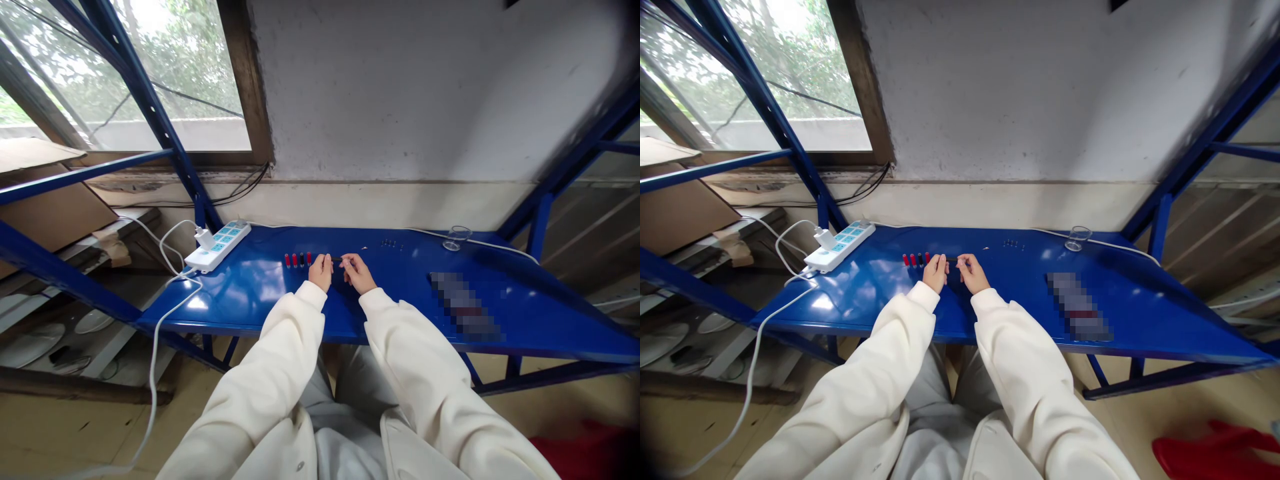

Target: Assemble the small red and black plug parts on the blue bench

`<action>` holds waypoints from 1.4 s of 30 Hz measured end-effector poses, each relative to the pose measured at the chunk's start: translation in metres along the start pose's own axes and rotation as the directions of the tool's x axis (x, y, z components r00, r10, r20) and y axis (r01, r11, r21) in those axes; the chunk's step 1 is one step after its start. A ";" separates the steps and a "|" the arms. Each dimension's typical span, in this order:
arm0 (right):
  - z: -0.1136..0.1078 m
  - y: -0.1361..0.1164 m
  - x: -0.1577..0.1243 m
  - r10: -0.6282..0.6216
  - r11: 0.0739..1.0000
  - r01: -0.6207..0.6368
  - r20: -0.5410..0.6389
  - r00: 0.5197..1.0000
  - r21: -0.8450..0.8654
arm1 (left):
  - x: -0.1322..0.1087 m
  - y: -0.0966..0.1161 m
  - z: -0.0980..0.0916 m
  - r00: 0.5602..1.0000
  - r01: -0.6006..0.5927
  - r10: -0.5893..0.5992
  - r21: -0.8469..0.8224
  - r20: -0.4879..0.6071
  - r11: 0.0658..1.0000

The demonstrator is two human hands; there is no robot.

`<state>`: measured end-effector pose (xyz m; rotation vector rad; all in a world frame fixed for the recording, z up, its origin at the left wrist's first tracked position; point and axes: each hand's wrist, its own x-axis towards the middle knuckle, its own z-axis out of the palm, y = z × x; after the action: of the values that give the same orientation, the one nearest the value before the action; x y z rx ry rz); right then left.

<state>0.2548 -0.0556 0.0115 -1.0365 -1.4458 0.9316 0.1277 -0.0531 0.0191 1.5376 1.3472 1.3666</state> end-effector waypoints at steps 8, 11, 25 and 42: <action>-0.003 -0.002 -0.003 -0.003 0.988 -0.010 -0.084 0.996 -0.156 | 0.000 -0.001 -0.001 0.996 -0.073 0.071 0.043 0.049 0.996; -0.003 0.002 -0.002 -0.044 0.981 0.025 -0.097 0.994 -0.192 | 0.000 -0.002 -0.001 0.997 -0.073 0.071 0.050 0.041 0.996; -0.003 0.010 0.001 -0.047 0.987 0.037 -0.057 0.997 -0.158 | 0.000 -0.002 -0.002 0.997 -0.071 0.069 0.043 0.035 0.997; -0.004 0.011 0.003 -0.142 0.979 0.126 -0.097 0.985 -0.161 | 0.002 -0.005 0.001 1.000 -0.031 0.031 0.036 0.003 0.999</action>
<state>0.2597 -0.0497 0.0024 -1.0711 -1.4948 0.6650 0.1272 -0.0501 0.0149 1.5898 1.3586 1.3654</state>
